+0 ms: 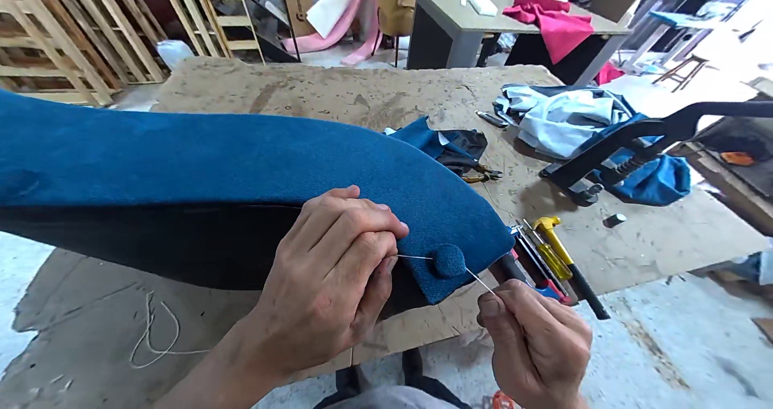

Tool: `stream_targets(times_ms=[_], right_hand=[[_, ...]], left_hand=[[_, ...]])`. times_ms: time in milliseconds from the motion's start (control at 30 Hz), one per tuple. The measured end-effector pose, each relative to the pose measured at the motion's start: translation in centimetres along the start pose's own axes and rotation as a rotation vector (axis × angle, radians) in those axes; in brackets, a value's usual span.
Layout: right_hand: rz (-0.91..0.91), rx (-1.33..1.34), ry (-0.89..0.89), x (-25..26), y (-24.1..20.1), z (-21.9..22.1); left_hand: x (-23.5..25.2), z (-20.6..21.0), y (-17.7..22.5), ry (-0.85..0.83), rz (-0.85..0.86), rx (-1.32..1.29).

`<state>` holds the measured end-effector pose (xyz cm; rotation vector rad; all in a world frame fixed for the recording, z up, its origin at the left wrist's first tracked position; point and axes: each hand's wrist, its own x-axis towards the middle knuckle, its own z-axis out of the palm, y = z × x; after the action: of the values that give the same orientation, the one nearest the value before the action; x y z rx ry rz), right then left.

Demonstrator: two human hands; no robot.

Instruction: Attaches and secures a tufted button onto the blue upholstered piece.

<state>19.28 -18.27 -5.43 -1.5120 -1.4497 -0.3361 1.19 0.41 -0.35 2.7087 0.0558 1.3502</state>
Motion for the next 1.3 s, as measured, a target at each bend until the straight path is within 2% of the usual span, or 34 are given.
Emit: stream_targets(times_ms=[233,300,367,467,500,567,667,700,733,833,933,1067,1300], right_hand=[[-0.005,-0.039,0.036,-0.9,0.5,0.4],[0.043,0.043,0.032,-1.0,0.5,0.1],[0.129,0.284,0.009,-0.8,0.6,-0.5],[0.253,0.877,0.063,-0.8,0.5,0.0],[0.3,1.088,0.096,-0.4,0.1,0.2],[0.366,1.418,0.15,0.4,-1.0,0.4],[0.36,1.661,0.109,1.6,-1.9,0.4],[0.357,1.655,0.098,1.9,-1.9,0.6],[0.352,1.643,0.118,2.1,-1.7,0.8],[0.355,1.513,0.174,2.7,-1.1,0.8],[0.382,1.388,0.169,3.0,-1.0,0.3],[0.404,1.289,0.159,3.2,-0.7,0.0],[0.437,1.266,0.179,2.8,-0.5,0.1]], left_hand=[[-0.3,0.2,-0.3,0.005,0.011,-0.009],[-0.3,-0.2,-0.1,-0.015,0.008,0.014],[-0.3,-0.8,0.5,-0.054,0.007,0.093],[-1.2,-1.6,1.5,-0.111,0.008,0.077],[-1.4,-1.9,1.6,-0.108,-0.023,-0.036],[-1.3,-2.6,1.6,-0.14,-0.144,-0.43],[-0.6,-1.9,1.5,-0.156,-0.343,-1.148],[-0.6,-1.6,1.5,-0.153,-0.394,-1.278],[-0.5,-1.4,1.4,-0.144,-0.43,-1.28],[-0.6,-1.0,1.1,-0.111,-0.46,-1.014],[-0.9,-1.0,0.8,-0.12,-0.408,-0.865],[-0.8,-0.5,0.4,-0.121,-0.375,-0.819],[-1.0,-0.4,-0.1,-0.148,-0.397,-0.818]])
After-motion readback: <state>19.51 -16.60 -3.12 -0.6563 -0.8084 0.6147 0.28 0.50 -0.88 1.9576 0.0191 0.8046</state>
